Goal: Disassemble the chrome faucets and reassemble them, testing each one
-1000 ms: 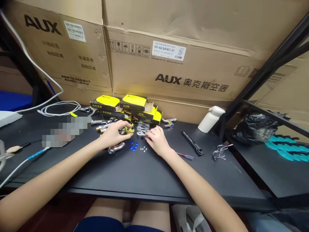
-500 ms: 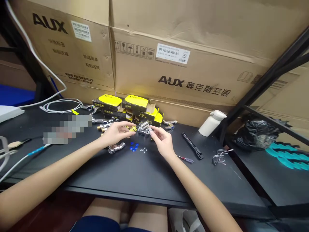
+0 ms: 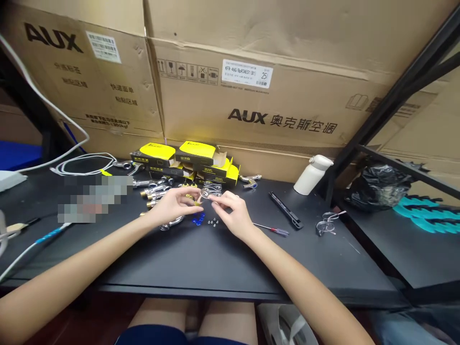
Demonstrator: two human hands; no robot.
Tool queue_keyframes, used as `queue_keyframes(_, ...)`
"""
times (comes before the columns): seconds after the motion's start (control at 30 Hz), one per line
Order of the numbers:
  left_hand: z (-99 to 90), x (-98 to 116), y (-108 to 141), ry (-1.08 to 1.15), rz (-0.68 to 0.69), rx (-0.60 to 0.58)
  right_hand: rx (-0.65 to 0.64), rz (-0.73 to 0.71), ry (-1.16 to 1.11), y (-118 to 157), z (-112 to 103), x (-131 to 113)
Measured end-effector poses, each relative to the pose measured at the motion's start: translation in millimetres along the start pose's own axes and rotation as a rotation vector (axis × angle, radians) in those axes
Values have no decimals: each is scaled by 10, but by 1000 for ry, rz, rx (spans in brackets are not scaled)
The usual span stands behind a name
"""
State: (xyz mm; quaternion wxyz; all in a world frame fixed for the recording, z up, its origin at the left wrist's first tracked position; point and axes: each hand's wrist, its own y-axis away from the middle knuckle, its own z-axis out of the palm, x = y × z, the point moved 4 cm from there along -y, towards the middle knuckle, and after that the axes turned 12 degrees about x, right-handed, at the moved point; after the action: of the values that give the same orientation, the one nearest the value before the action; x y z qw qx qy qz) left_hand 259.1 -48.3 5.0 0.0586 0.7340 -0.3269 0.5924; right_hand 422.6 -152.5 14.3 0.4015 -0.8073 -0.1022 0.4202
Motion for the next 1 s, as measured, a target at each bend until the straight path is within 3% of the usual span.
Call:
queue_keyframes(0.2, 29, -4, 12, -14, 40, -2, -67, -166, 105, 20, 4, -32)
queue_keyframes(0.3, 39, 18, 18, -18, 55, -14, -113, -165, 115, 40, 24, -44)
queue_keyframes(0.4, 37, 40, 10, -18, 44, -34, -117, -56, 44, 19, -3, -10)
queue_keyframes(0.53, 14, 45, -7, -10, 4, -36, 2, 254, -145, -49, -119, 164)
queue_keyframes(0.6, 3, 35, -6, -26, -15, -19, 3, 340, -186, -56, -126, 223)
queue_keyframes(0.77, 47, 45, 20, -39, 9, -100, -113, 384, -220, 21, 30, 192)
queue_keyframes(1.0, 27, 121, -39, -22, 22, -112, -57, 474, -328, 38, 109, 177)
